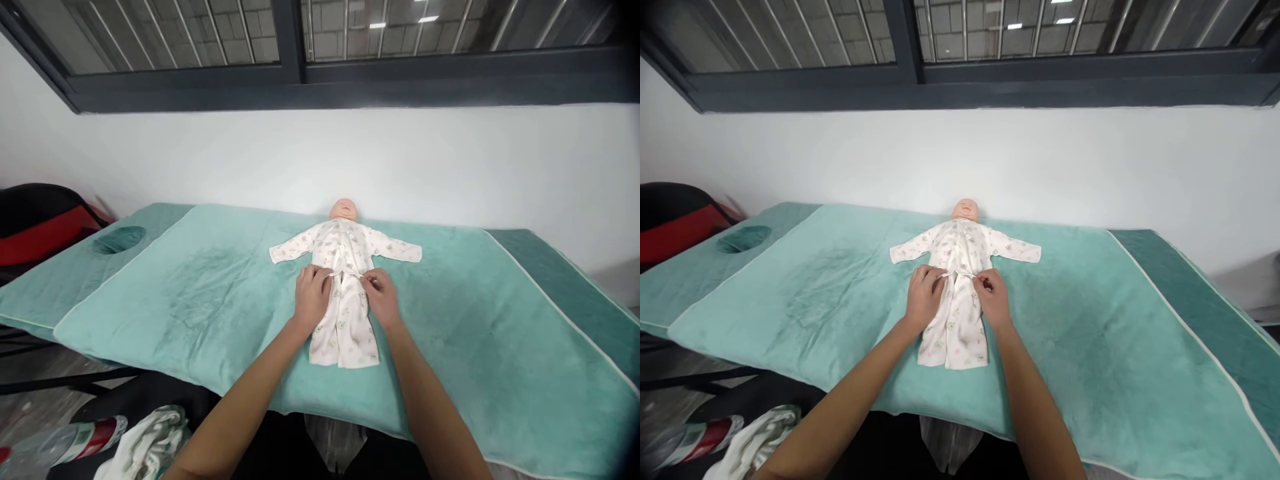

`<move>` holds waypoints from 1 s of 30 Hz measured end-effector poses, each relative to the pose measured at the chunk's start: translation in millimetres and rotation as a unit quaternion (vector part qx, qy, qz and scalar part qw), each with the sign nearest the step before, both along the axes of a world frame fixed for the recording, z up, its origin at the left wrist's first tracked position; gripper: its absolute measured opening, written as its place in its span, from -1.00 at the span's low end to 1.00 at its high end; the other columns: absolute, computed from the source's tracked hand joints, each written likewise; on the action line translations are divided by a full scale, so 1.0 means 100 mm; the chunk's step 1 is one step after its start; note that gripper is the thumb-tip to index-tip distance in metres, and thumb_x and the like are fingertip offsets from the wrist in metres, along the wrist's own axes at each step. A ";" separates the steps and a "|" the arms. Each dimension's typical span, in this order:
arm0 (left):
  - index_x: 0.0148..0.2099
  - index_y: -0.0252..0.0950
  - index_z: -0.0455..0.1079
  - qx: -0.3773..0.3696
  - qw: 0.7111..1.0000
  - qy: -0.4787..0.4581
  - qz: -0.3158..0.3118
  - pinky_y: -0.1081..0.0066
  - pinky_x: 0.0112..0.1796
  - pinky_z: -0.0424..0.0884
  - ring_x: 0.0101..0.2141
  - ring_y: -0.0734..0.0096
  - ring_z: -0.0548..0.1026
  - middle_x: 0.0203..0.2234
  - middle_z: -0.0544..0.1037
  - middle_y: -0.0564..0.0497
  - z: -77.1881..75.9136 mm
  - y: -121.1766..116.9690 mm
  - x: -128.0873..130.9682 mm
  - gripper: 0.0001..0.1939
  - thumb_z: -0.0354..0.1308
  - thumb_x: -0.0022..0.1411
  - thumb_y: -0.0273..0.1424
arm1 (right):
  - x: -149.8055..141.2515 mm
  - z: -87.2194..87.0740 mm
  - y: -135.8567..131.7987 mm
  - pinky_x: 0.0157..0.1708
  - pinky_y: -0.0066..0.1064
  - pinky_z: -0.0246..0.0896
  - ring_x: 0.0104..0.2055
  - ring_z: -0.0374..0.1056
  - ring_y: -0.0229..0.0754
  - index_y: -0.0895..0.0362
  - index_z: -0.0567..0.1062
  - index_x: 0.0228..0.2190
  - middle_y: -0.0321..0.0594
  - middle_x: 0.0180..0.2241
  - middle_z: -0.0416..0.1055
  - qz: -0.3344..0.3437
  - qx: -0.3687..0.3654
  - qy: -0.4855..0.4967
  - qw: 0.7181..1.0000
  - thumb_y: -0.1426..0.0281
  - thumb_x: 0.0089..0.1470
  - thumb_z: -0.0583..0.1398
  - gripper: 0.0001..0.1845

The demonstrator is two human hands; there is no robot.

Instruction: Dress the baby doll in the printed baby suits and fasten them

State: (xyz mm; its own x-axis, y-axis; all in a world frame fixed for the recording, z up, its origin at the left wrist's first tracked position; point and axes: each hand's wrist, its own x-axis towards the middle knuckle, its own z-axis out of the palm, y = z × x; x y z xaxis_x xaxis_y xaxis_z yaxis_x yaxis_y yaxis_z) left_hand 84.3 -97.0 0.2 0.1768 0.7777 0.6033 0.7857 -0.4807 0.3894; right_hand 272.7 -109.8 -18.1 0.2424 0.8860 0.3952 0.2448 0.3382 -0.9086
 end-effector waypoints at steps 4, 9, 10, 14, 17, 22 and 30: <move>-0.05 -0.23 0.44 0.018 1.000 0.023 0.003 0.23 -0.14 0.29 -0.18 0.23 0.37 -0.23 0.45 -0.08 0.00 -0.03 0.00 -0.80 0.01 0.38 -0.42 | 0.07 -0.01 -0.02 -0.30 -0.41 0.14 -0.35 0.21 -0.24 0.07 0.41 -0.42 -0.31 -0.41 0.26 0.014 -0.020 0.161 0.987 0.24 0.11 0.20 -0.83; -0.07 -0.25 0.43 0.032 0.994 0.098 -0.024 0.21 -0.17 0.27 -0.20 0.20 0.36 -0.25 0.47 -0.09 0.06 -0.06 0.02 -0.79 -0.01 0.37 -0.44 | 0.08 0.04 -0.06 -0.27 -0.41 0.12 -0.31 0.21 -0.23 0.08 0.43 -0.42 -0.29 -0.38 0.27 0.048 0.007 0.146 0.988 0.30 0.10 0.22 -0.87; -0.09 -0.26 0.43 0.031 0.995 0.093 -0.029 0.21 -0.16 0.27 -0.20 0.21 0.37 -0.25 0.47 -0.09 0.06 -0.06 0.02 -0.81 0.00 0.36 -0.44 | 0.07 0.05 -0.07 -0.28 -0.41 0.11 -0.32 0.21 -0.23 0.08 0.42 -0.43 -0.30 -0.39 0.27 0.060 0.008 0.118 0.991 0.31 0.11 0.22 -0.87; -0.16 -0.26 0.41 0.017 0.999 -0.008 -0.044 0.24 -0.13 0.31 -0.20 0.26 0.39 -0.26 0.46 -0.06 0.00 -0.05 -0.01 -0.87 0.04 0.33 -0.44 | 0.04 0.09 -0.10 -0.33 -0.40 0.07 -0.37 0.18 -0.25 0.10 0.37 -0.52 -0.32 -0.46 0.25 0.095 -0.001 0.025 0.995 0.30 0.13 0.20 -0.77; -0.16 -0.25 0.40 -0.010 0.994 -0.092 -0.060 0.30 -0.19 0.34 -0.24 0.32 0.41 -0.30 0.44 -0.03 -0.05 -0.06 -0.05 -0.86 0.01 0.35 -0.42 | 0.04 0.08 -0.10 -0.41 -0.40 0.01 -0.44 0.11 -0.28 0.11 0.36 -0.53 -0.35 -0.53 0.18 0.114 -0.064 0.038 0.991 0.20 0.15 0.20 -0.69; -0.14 -0.22 0.42 -0.052 0.976 -0.209 -0.035 0.33 -0.21 0.35 -0.27 0.35 0.42 -0.31 0.44 0.00 -0.14 -0.07 -0.07 -0.82 0.01 0.37 -0.32 | 0.02 0.04 -0.10 -0.50 -0.42 -0.06 -0.54 0.06 -0.32 0.10 0.37 -0.49 -0.39 -0.58 0.15 0.154 -0.115 0.154 0.969 0.16 0.14 0.22 -0.69; -0.01 -0.26 0.37 -0.090 0.962 -0.228 0.122 0.31 -0.16 0.40 -0.20 0.28 0.47 -0.14 0.47 -0.10 -0.29 0.53 -0.77 -0.68 0.07 0.29 -0.20 | 0.70 0.19 0.24 -0.45 -0.43 0.14 -0.42 0.27 -0.25 0.09 0.41 -0.35 -0.24 -0.37 0.38 0.123 -0.162 0.158 0.966 0.03 0.03 0.23 -0.63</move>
